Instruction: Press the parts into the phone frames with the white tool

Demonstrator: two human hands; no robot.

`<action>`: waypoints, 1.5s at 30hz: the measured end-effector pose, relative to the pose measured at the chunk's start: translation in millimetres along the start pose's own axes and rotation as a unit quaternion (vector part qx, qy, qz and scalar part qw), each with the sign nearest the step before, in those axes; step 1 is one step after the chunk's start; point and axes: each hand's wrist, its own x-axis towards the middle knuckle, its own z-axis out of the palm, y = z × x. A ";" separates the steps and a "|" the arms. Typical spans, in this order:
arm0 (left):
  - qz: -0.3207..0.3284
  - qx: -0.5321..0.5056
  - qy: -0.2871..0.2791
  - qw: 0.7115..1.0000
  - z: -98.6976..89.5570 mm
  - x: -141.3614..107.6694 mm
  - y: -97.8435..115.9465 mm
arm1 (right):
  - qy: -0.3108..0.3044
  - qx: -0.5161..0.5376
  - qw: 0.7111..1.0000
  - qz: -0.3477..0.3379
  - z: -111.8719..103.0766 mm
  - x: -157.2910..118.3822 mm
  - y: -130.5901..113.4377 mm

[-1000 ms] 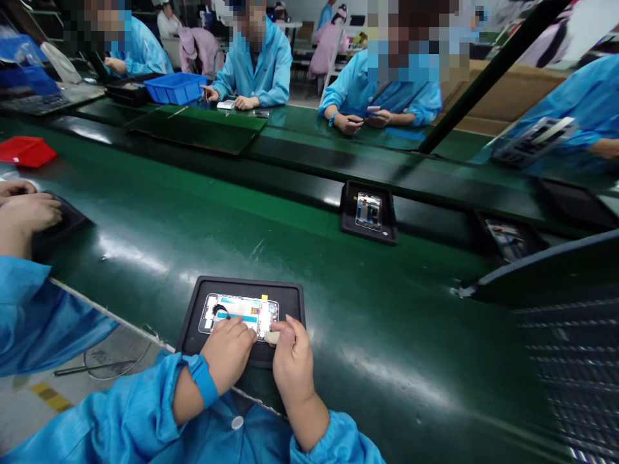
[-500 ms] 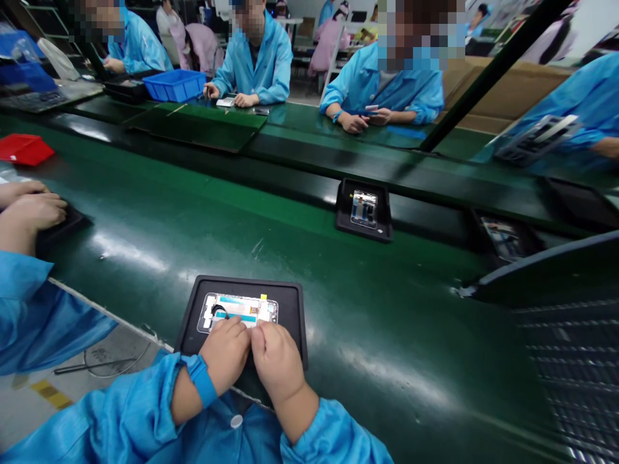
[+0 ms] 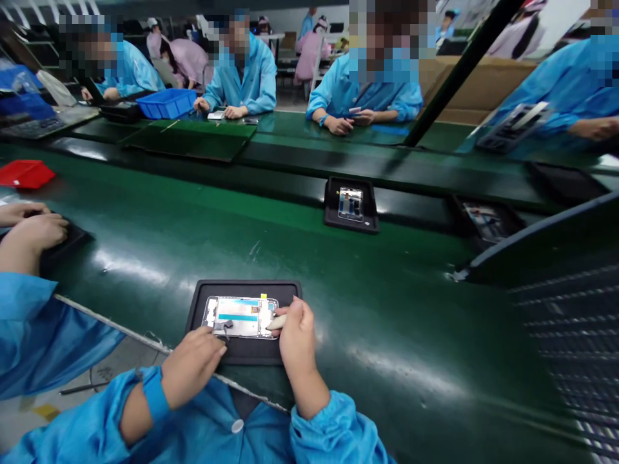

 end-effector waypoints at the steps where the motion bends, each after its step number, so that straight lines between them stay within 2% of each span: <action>1: -0.022 0.020 0.014 0.999 -3.1 1.0 -8.9 | 0.002 0.002 1.000 0.001 0.4 0.0 0.3; 3: -0.079 0.049 0.054 0.994 -6.2 12.0 -23.4 | 0.006 0.001 1.000 0.005 1.0 0.3 0.5; 5: -0.118 0.044 0.050 0.991 -4.8 33.4 -29.5 | 0.002 -0.005 1.000 0.007 1.7 0.8 -0.4; 6: -0.120 0.032 0.022 0.992 -2.6 46.2 -29.0 | -0.001 -0.007 1.000 0.008 2.1 1.0 -1.4; 8: -0.109 0.010 -0.070 0.992 3.6 71.2 -22.4 | -0.002 -0.004 1.000 0.012 3.0 0.9 -3.5; 11: -0.106 0.016 -0.175 0.979 13.2 94.8 -8.7 | 0.000 0.013 1.000 0.018 4.2 0.4 -4.4; 17: -0.123 0.009 -0.224 0.967 13.7 98.8 -7.8 | -0.010 0.030 0.999 0.018 6.0 2.0 0.5; 21: -0.099 0.007 -0.216 0.971 10.6 98.2 -10.9 | -0.009 0.040 0.999 0.030 6.5 3.8 -3.0; 26: -0.120 0.003 -0.157 0.980 17.7 93.6 -9.7 | -0.025 0.036 0.998 0.040 11.4 10.6 -13.2; 28: -0.106 0.003 -0.142 0.984 20.4 90.0 -10.2 | -0.020 0.032 0.999 0.028 15.5 13.2 -13.7; 34: -0.036 0.039 -0.117 0.992 25.4 80.5 -10.7 | -0.008 0.037 0.999 -0.025 24.0 13.0 1.5; 39: -0.023 0.071 -0.098 0.992 27.8 79.2 -4.8 | -0.013 0.001 0.998 -0.063 24.2 11.3 15.7; 45: -0.023 0.077 -0.113 0.990 27.5 82.0 0.4 | -0.018 -0.022 0.996 -0.084 24.7 13.4 21.8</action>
